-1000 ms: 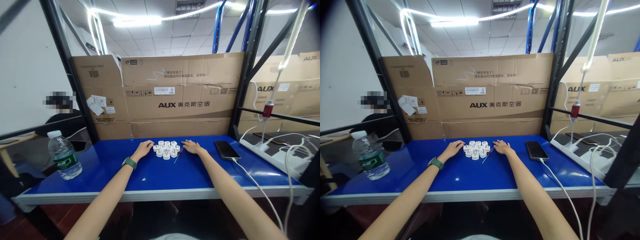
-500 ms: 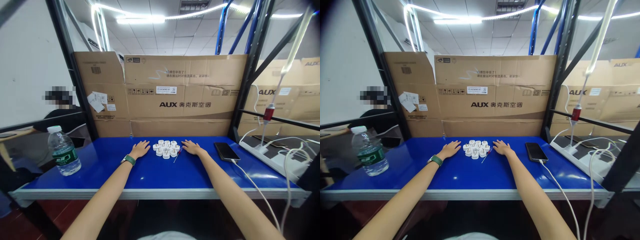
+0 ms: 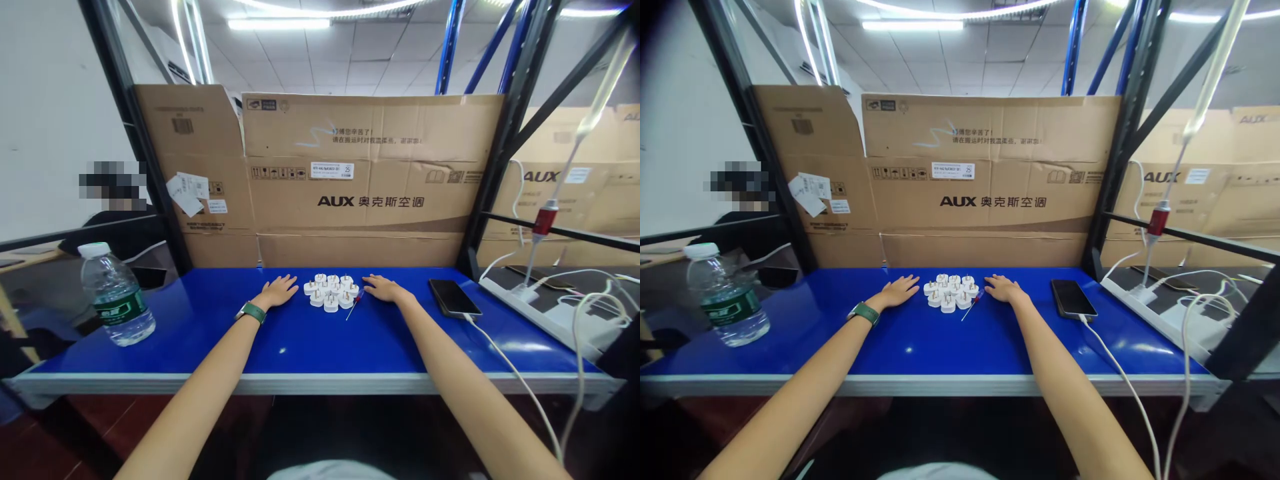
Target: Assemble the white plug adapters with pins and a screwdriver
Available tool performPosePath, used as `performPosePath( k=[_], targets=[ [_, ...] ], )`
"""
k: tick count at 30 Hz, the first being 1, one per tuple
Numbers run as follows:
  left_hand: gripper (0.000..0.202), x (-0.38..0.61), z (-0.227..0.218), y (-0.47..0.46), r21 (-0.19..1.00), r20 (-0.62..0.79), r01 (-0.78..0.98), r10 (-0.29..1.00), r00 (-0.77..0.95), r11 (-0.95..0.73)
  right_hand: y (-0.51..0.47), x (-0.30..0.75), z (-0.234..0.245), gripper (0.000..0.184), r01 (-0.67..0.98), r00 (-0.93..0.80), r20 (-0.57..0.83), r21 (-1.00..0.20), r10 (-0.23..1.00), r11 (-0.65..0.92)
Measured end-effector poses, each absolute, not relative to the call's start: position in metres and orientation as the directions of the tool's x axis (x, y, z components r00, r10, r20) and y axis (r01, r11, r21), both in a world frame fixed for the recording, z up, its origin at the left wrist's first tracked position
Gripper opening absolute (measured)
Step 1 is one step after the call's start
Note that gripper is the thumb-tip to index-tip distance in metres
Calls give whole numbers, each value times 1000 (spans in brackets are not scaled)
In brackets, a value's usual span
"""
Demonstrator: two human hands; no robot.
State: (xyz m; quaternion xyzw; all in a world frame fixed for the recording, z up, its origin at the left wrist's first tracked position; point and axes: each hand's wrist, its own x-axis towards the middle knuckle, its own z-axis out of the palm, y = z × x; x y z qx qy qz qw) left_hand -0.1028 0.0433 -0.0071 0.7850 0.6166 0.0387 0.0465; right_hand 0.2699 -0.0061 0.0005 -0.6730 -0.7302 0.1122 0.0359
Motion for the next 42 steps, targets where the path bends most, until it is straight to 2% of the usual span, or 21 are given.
performPosePath(
  k=[42],
  targets=[
    [69,-98,2,35,66,-79,975,973,218,-213,1,270,-3,59,974,-109,-113,-211,988,83]
  ],
)
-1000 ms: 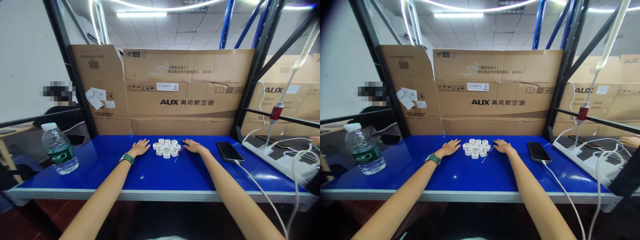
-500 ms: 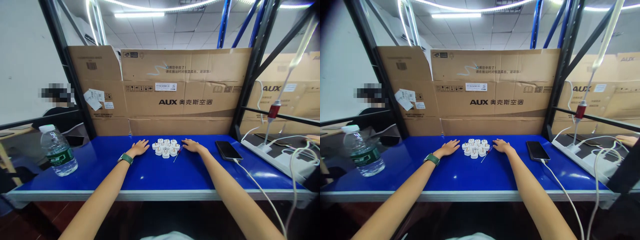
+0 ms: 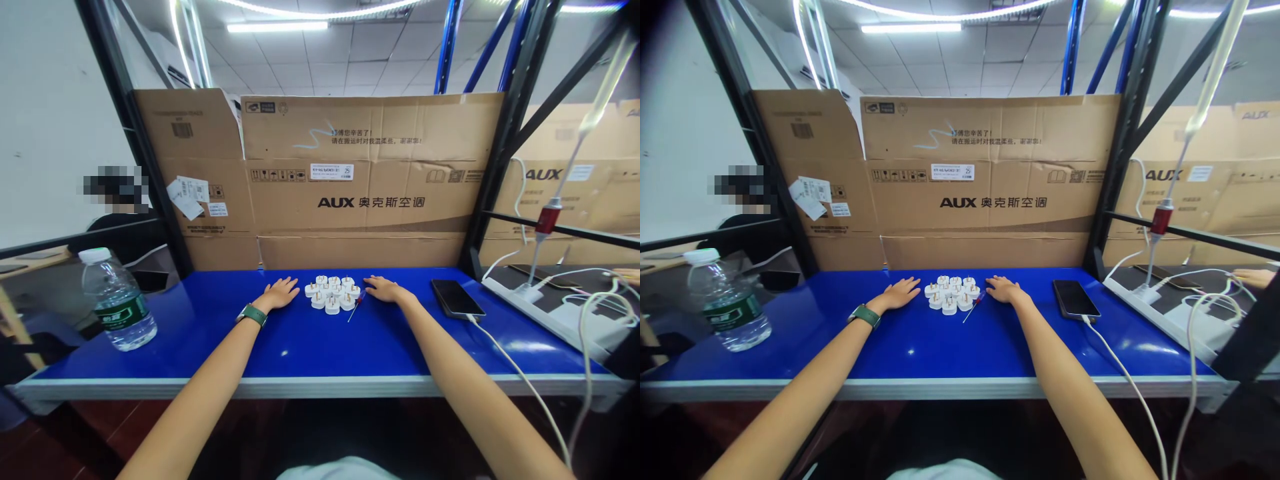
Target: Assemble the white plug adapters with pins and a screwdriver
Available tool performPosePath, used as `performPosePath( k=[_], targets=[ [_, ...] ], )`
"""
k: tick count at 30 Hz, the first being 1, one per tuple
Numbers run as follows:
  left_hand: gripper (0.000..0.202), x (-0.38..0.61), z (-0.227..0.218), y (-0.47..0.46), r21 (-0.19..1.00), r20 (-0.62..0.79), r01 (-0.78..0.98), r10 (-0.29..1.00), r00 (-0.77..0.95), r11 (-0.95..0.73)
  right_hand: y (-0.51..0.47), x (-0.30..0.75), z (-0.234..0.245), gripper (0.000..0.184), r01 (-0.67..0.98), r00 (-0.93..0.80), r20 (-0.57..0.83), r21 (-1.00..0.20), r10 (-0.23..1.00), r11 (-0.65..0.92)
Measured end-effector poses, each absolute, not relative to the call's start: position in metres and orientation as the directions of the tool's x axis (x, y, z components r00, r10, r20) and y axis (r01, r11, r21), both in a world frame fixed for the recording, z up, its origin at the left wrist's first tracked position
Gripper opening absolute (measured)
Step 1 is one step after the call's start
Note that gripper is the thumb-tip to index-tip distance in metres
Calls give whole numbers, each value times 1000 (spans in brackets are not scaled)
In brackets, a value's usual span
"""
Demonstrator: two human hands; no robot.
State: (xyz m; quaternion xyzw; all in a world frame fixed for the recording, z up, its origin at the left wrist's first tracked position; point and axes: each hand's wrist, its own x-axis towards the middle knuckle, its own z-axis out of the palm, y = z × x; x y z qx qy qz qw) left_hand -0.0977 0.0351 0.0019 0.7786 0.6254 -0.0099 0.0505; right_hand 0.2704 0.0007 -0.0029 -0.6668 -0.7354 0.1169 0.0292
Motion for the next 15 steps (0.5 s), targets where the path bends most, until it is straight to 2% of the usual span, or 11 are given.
performPosePath(
  k=[15],
  targets=[
    [69,-100,-3,42,71,-85,975,972,218,-213,-2,268,2,59,977,-105,-119,-196,987,81]
  ],
)
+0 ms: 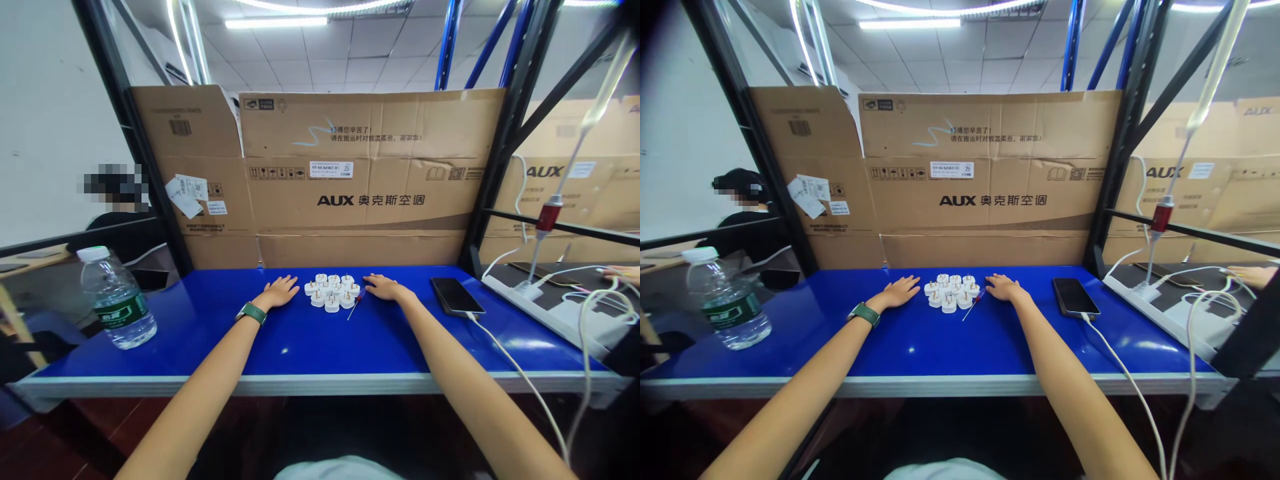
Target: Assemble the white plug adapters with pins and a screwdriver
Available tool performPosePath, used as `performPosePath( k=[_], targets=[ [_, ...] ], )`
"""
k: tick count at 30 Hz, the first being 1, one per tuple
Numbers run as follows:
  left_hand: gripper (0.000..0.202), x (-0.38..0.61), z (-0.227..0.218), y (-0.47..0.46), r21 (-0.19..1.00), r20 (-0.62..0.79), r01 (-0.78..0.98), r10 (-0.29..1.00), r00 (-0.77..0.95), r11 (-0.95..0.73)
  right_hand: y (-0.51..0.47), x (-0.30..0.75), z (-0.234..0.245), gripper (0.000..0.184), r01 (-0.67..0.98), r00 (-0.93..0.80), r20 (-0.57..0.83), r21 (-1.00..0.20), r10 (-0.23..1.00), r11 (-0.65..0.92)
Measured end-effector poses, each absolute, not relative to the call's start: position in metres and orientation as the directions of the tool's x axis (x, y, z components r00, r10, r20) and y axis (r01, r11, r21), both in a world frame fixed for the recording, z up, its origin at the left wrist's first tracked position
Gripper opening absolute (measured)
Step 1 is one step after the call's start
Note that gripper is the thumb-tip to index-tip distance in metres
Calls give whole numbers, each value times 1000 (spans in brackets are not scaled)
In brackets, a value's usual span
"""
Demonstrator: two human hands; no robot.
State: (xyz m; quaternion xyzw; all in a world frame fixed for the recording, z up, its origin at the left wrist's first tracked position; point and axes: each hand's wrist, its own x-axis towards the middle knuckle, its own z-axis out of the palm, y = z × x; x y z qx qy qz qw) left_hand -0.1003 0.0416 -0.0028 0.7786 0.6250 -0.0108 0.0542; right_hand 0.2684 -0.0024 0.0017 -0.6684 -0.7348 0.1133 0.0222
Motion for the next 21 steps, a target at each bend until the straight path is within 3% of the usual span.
performPosePath(
  k=[10,16,17,18,19,21],
  targets=[
    [68,-101,-5,45,69,-77,974,973,219,-214,-15,263,10,57,980,-82,-81,-188,993,65],
    [67,-100,-3,42,71,-66,973,972,224,-219,-54,235,47,47,971,-44,133,-228,990,74],
    [67,-100,-3,41,72,-64,972,972,226,-222,-69,226,56,51,958,-73,192,-260,979,123],
    [67,-100,-3,40,74,-62,972,971,229,-224,-87,216,66,54,888,-155,266,-384,951,252],
    [67,-100,-2,40,77,-60,971,971,232,-227,-109,204,75,57,761,-245,326,-519,913,389],
    [67,-101,-1,38,84,-58,970,970,235,-230,-158,181,90,63,349,-453,428,-723,782,597]
  ],
)
